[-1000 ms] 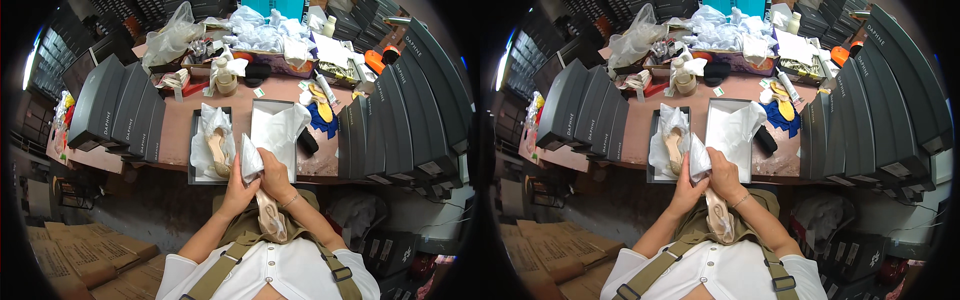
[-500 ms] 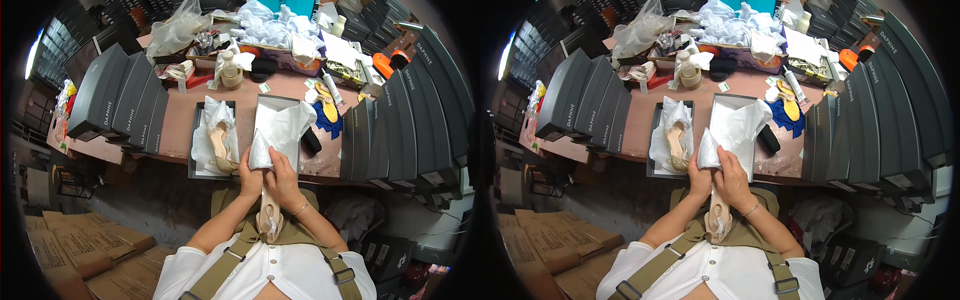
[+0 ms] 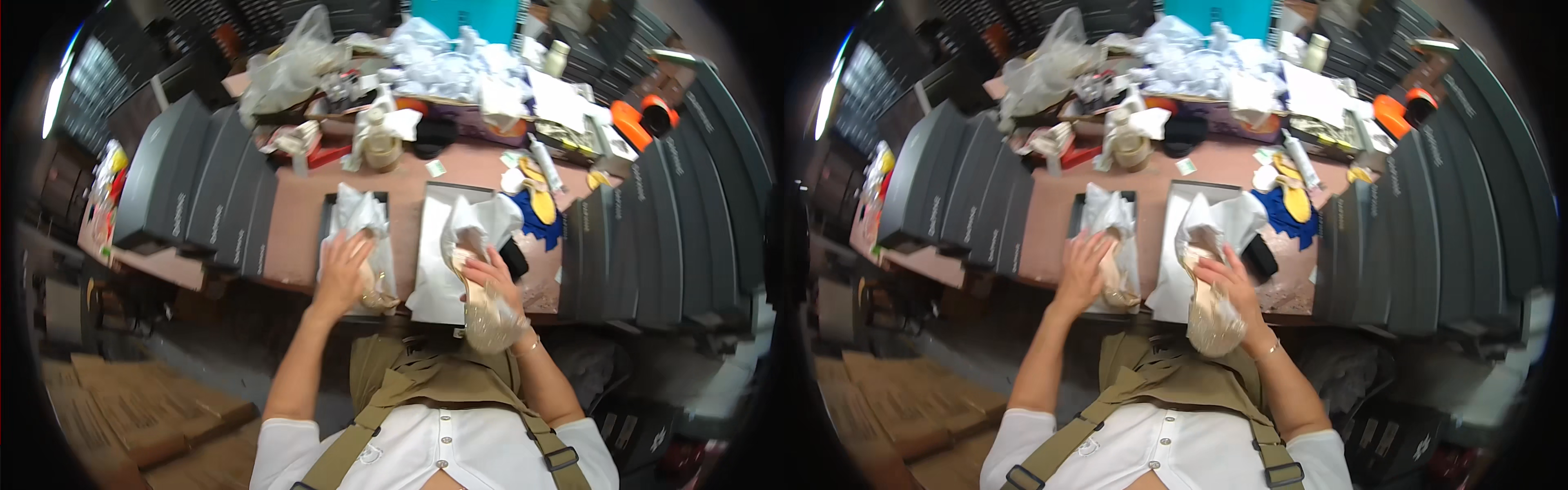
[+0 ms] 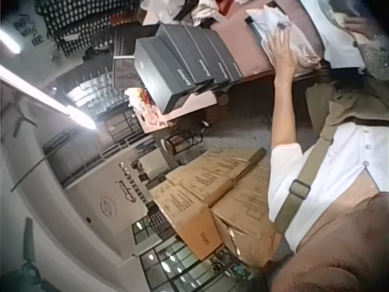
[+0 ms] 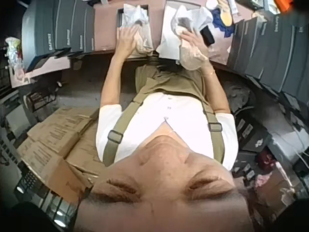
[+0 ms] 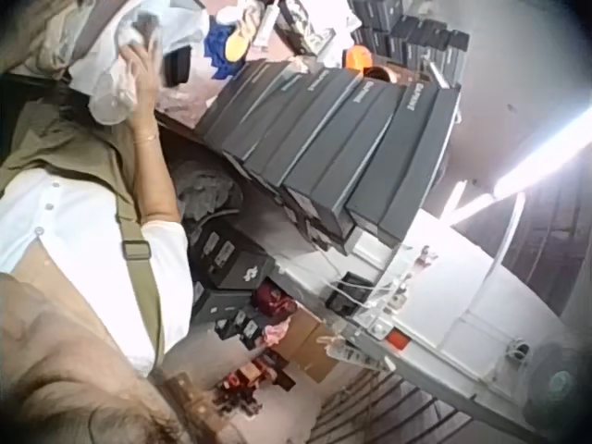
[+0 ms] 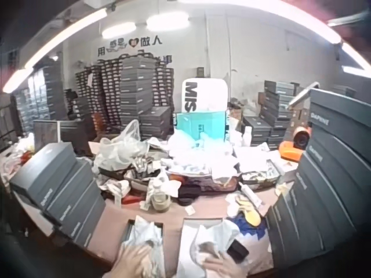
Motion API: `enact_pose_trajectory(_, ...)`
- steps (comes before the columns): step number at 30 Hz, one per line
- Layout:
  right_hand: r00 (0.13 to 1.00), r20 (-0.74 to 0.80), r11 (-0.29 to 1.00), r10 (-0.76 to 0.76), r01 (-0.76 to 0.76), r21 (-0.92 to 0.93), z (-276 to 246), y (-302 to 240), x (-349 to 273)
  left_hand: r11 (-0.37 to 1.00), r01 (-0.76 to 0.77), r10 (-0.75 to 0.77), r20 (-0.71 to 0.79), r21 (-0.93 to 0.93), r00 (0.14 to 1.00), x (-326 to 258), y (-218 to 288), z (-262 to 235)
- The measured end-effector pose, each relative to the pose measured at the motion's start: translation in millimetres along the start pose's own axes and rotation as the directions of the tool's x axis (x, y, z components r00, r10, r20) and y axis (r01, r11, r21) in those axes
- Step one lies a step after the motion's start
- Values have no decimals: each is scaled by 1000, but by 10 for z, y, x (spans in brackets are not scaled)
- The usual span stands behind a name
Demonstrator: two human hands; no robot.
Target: Unpacking, inspecting, and repacking a pair of glittery high-heeled shoes into a shoebox.
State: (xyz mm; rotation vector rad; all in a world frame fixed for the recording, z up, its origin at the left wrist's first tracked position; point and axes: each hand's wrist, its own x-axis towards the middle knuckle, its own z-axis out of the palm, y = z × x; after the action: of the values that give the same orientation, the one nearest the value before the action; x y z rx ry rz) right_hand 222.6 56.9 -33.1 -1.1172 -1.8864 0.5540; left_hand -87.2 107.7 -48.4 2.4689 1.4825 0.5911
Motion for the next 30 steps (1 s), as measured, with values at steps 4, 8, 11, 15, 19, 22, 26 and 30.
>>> enact_pose_trajectory(4, 981, 11, 977, -194, 195, -90, -15, 175, 247, 954, -244, 195, 259, 175, 946, -40, -545, 308)
enact_pose_trajectory(8, 984, 6, 974, 179, -178, 141, -252, -172, 444, 920, -382, 373, 103, 90, 922, 251, -597, 25)
enact_pose_trajectory(11, 951, 102, 912, 291, -308, 272, -441, -368, 570, 945, -195, 156, -163, -263, 974, 362, -241, -626)
enact_pose_trajectory(15, 898, 287, 658, 332, -439, 612, -251, -464, 464, 377, 302, -89, 290, -876, 953, 332, 478, -921)
enact_pose_trajectory(19, 830, 449, 358, 330, -550, 754, -4, -515, 210, -45, 443, -30, 445, -895, 895, 45, 833, -530)
enact_pose_trajectory(22, 801, 496, 331, 336, -593, 734, 36, -426, 41, -167, 469, -48, 483, -867, 875, -72, 943, -382)
enact_pose_trajectory(26, 790, 486, 233, 375, -587, 775, 73, -375, -48, -152, 468, -63, 481, -871, 874, -90, 990, -308)
enact_pose_trajectory(30, 740, 536, 83, 407, -614, 785, 89, -340, -29, -285, 482, -48, 514, -829, 856, -36, 948, -215)
